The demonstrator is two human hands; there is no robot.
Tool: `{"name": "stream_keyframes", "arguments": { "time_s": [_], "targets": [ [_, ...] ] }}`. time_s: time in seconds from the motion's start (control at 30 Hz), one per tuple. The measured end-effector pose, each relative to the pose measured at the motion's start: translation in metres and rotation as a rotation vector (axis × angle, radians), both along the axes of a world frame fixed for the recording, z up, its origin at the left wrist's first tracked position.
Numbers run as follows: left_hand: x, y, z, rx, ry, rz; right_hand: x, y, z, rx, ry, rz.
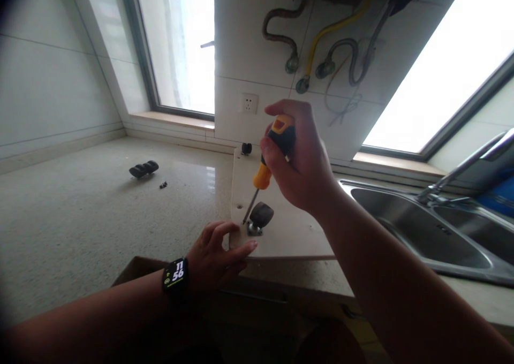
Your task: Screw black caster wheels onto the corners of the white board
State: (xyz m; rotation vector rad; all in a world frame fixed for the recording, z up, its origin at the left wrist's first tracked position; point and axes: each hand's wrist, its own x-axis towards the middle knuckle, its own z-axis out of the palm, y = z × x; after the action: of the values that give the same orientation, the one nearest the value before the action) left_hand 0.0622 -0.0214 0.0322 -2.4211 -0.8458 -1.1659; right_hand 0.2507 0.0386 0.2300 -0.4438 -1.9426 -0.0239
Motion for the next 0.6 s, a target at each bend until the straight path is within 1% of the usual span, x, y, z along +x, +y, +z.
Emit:
{"name": "stream_keyframes", "arguments": {
  "time_s": [0.13,0.3,0.53,0.6],
  "targets": [
    [0.0,-0.001,0.002,0.007,-0.002,0.004,0.001,0.002,-0.002,-0.012,-0.017,-0.008],
    [0.0,0.001,-0.001,0.027,-0.016,0.01,0.002,0.005,-0.001,0.019,-0.005,-0.051],
    [0.001,0.004,-0.005,0.044,-0.057,-0.012,0.002,0.014,0.006,0.016,0.026,-0.119],
    [0.0,0.003,-0.004,0.044,-0.056,-0.009,0.005,0.018,0.01,0.036,0.048,-0.124]
  ]
}}
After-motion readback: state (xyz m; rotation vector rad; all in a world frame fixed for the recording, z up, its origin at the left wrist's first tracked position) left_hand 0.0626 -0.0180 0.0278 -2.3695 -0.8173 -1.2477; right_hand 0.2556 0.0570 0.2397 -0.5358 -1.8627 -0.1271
